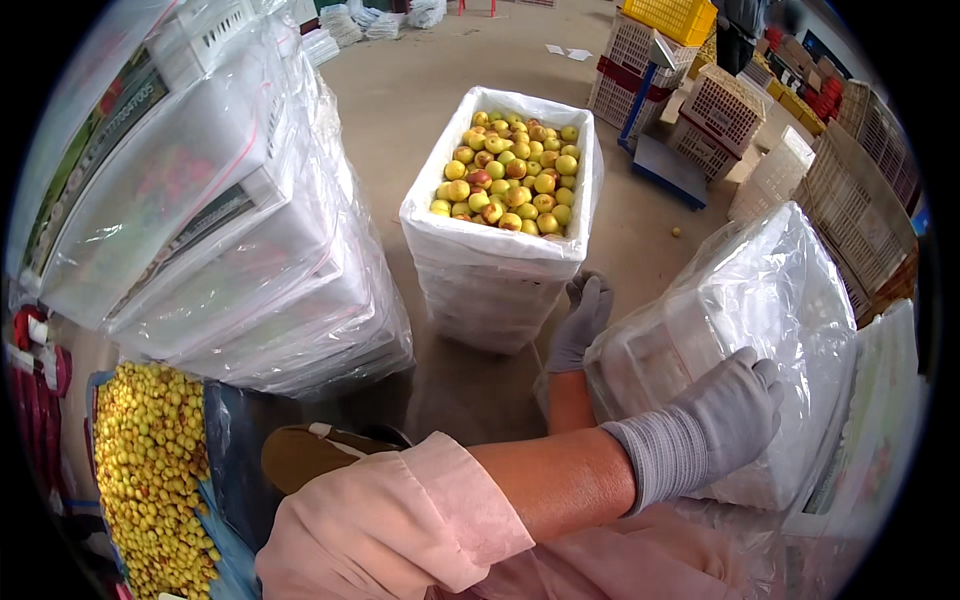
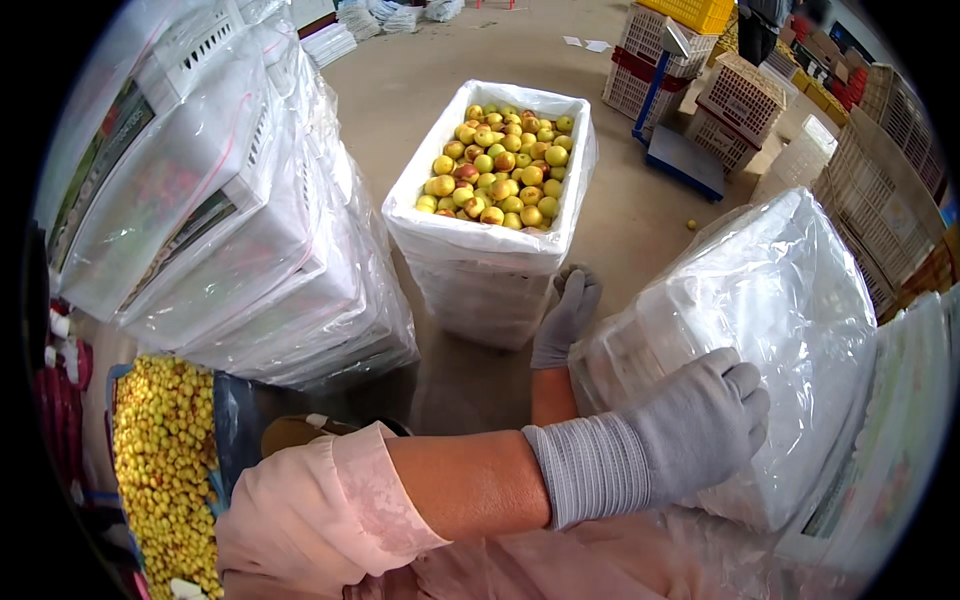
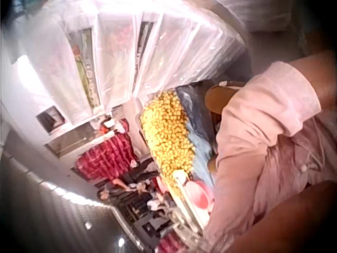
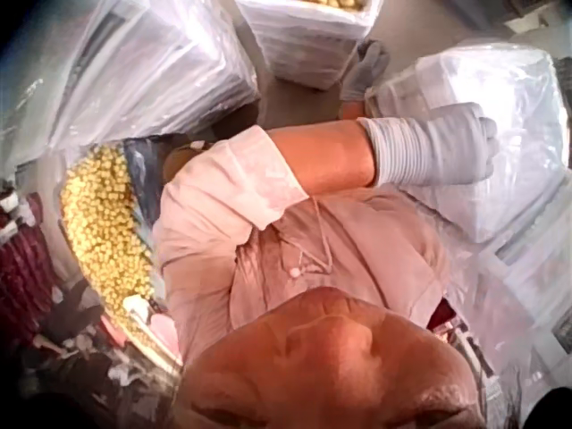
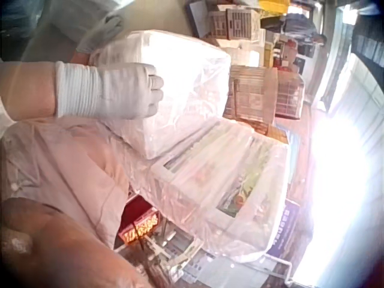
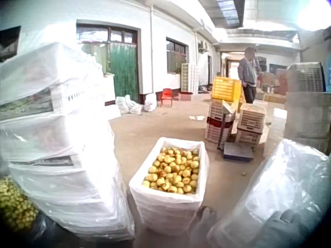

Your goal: The person sits on the floor and repeatedly scoops small yellow fruits from a large blue bin into white plastic containers. They fill each container, then set it aside and retrieve a new empty one to continue the process.

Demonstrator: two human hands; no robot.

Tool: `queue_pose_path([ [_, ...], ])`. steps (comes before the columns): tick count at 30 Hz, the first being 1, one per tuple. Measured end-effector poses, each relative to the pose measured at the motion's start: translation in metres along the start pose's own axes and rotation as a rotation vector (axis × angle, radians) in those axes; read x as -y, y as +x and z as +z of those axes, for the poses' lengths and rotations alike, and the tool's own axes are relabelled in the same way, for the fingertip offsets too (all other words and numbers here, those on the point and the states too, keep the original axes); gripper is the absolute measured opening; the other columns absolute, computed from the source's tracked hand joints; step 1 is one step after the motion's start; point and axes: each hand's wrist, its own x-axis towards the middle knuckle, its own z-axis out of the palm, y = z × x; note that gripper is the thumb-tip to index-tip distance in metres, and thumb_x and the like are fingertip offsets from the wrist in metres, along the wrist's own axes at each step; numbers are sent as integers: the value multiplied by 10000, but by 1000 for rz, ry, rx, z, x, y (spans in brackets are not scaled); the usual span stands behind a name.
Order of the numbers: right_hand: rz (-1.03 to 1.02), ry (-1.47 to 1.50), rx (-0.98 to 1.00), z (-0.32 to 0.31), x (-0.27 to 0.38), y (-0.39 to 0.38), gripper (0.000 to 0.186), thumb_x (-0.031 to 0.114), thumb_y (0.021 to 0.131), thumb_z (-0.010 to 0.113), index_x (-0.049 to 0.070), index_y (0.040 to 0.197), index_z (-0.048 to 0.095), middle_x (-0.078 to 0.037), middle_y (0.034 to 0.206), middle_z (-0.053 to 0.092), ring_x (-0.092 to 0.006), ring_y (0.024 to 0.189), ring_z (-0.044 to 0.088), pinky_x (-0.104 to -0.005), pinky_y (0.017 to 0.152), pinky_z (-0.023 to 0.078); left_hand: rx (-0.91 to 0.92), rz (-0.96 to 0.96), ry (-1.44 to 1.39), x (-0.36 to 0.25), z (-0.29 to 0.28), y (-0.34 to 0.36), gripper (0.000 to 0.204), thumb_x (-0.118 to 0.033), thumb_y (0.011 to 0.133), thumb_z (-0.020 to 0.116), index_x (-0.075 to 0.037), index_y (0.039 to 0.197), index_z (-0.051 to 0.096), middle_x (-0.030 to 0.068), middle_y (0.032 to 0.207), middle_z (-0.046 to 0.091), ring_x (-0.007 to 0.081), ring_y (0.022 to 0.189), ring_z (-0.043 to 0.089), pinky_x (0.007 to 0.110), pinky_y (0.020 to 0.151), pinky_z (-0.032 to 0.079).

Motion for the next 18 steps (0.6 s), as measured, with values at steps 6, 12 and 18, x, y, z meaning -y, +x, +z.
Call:
queue_pose_path([
  [6, 64, -21, 40, -29, -13, -18, 220, 214, 1059, 583, 39, 1188, 615, -67, 1103, 642, -132, 928, 616, -313, 859, 549, 115, -31, 44, -1, 5, -17, 85, -166, 799, 682, -159, 722, 718, 29, 917, 649, 211, 985, 636, 343, 815, 512],
  [12, 94, -25, 32, -26, 0, -21, 279, 200, 1061, 572, 0, 1255, 595, -105, 1143, 632, -160, 940, 612, -323, 867, 551, -92, 31, 91, -13, -1, -46, 94, -189, 780, 676, -169, 687, 675, 1, 850, 610, 200, 919, 627, 334, 714, 524],
  [18, 105, -62, 36, -26, 12, -34, 306, 201, 1063, 565, -12, 1282, 572, -111, 1136, 627, -168, 929, 611, -311, 845, 549, -205, -24, -74, -44, -40, -64, 76, -192, 782, 659, -143, 727, 640, 0, 850, 584, 197, 839, 612, 332, 684, 525],
])
